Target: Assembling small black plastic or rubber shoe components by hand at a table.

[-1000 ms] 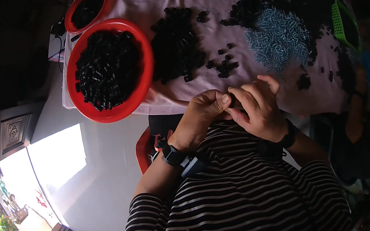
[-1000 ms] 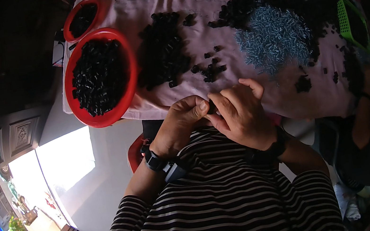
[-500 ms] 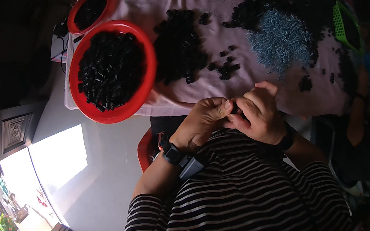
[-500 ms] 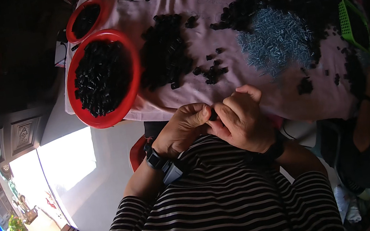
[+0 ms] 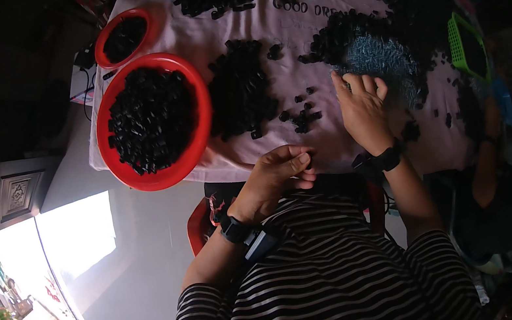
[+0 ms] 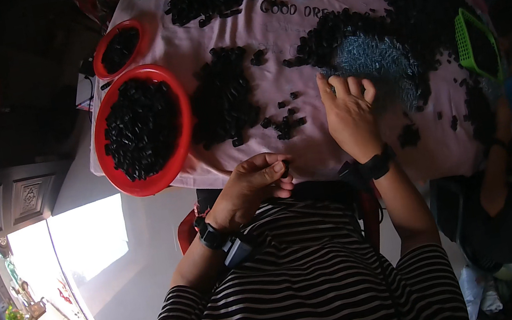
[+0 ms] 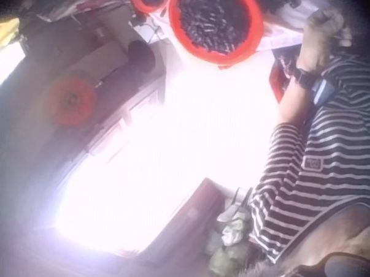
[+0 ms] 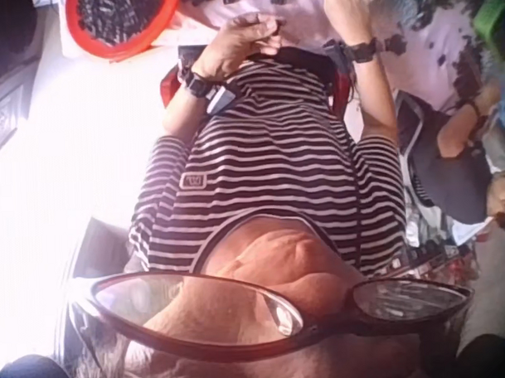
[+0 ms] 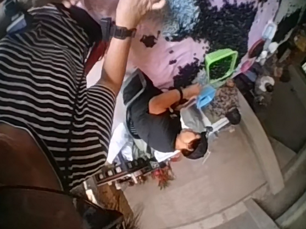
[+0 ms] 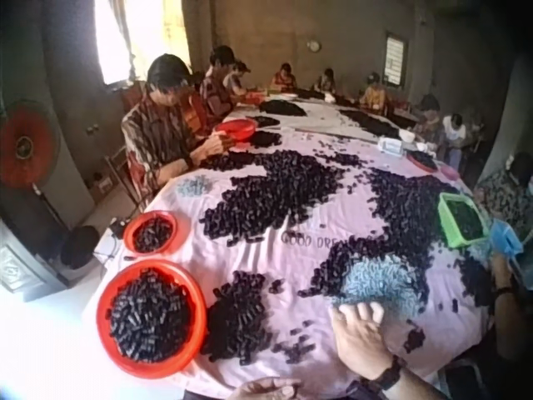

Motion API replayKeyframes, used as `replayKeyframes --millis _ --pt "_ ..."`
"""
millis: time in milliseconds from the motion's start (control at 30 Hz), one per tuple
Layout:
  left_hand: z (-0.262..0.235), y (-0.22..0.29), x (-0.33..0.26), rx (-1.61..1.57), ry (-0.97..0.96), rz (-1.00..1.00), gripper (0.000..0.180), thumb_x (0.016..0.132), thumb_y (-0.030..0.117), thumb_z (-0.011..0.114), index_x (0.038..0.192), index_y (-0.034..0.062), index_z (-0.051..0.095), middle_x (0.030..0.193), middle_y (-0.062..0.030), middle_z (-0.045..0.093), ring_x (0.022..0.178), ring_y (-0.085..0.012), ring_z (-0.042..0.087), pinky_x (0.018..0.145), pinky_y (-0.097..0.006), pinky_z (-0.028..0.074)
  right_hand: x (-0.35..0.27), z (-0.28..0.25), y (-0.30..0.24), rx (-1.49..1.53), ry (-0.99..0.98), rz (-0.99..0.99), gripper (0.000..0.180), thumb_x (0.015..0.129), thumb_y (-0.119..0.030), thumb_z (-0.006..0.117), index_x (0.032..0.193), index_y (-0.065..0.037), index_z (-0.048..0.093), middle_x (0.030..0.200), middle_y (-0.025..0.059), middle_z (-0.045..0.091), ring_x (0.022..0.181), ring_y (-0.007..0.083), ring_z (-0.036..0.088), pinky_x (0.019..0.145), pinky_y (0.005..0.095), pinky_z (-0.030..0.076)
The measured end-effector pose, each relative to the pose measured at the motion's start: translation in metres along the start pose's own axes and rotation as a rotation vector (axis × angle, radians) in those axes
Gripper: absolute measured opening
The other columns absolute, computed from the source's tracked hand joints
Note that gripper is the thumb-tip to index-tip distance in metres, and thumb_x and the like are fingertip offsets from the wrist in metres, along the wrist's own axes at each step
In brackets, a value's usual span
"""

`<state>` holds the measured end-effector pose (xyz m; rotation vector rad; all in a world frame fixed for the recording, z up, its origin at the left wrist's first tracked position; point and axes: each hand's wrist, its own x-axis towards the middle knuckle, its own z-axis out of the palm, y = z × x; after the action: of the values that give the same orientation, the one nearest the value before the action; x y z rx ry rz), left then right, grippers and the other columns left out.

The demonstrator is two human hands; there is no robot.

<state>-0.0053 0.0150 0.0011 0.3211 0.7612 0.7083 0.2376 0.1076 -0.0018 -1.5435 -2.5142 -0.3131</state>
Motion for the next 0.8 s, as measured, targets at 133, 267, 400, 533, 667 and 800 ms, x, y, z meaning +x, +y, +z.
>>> replayKeyframes --millis 133,267,400,533,667,800 --pt "-0.008 0.006 -0.006 -0.116 0.021 -0.006 0.022 0.103 0.016 0.063 0.12 0.003 0.063 0.105 -0.0102 0.069 0.096 -0.0221 0.072 0.081 -0.037 0.062 -0.013 -0.001 0.0 0.229 0.053 -0.062 0.033 0.089 -0.007 0.067 0.121 -0.011 0.071 0.102 0.0026 0.064 0.1 0.023 0.059 0.099 0.0467 0.034" --pt "-0.017 0.007 -0.001 -0.233 -0.02 0.091 0.021 0.102 0.019 0.059 0.117 0.0036 0.061 0.107 -0.0104 0.068 0.1 -0.0241 0.071 0.081 -0.038 0.061 -0.011 0.002 0.01 0.411 0.211 0.116 0.025 0.09 -0.008 0.072 0.114 -0.012 0.073 0.087 -0.0002 0.064 0.085 0.0207 0.062 0.094 0.0424 0.037" --pt "-0.009 0.015 0.01 0.226 0.185 0.148 0.02 0.102 0.023 0.063 0.105 0.0028 0.067 0.1 -0.0059 0.068 0.091 -0.0202 0.07 0.077 -0.036 0.058 0.001 0.009 0.012 0.34 0.249 0.109 0.019 0.09 -0.01 0.073 0.109 -0.013 0.072 0.089 0.0006 0.065 0.085 0.021 0.063 0.093 0.0409 0.038" --pt "-0.007 0.008 0.034 0.949 0.467 0.697 0.019 0.1 0.022 0.067 0.103 0.0037 0.069 0.094 -0.0076 0.067 0.081 -0.0239 0.069 0.073 -0.038 0.055 0.019 0.022 0.003 0.242 0.287 0.033 0.017 0.091 -0.012 0.073 0.107 -0.013 0.072 0.091 0.0009 0.064 0.09 0.0207 0.063 0.093 0.0417 0.037" --pt "0.002 0.016 0.036 1.334 0.67 0.803 0.017 0.092 0.016 0.069 0.109 0.0115 0.07 0.096 -0.0146 0.063 0.081 -0.0372 0.068 0.068 -0.044 0.056 0.026 0.022 -0.005 0.16 0.208 0.025 0.017 0.09 -0.013 0.073 0.107 -0.013 0.072 0.091 0.0015 0.061 0.093 0.0206 0.063 0.091 0.0433 0.036" --pt "-0.007 0.013 0.045 1.592 0.672 0.776 0.021 0.09 0.014 0.066 0.111 0.0125 0.069 0.099 -0.0131 0.061 0.084 -0.0356 0.069 0.068 -0.046 0.057 0.018 0.025 0.006 0.337 0.178 0.073 0.014 0.091 -0.012 0.072 0.105 -0.011 0.072 0.089 0.0013 0.064 0.089 0.0219 0.063 0.09 0.0426 0.036"
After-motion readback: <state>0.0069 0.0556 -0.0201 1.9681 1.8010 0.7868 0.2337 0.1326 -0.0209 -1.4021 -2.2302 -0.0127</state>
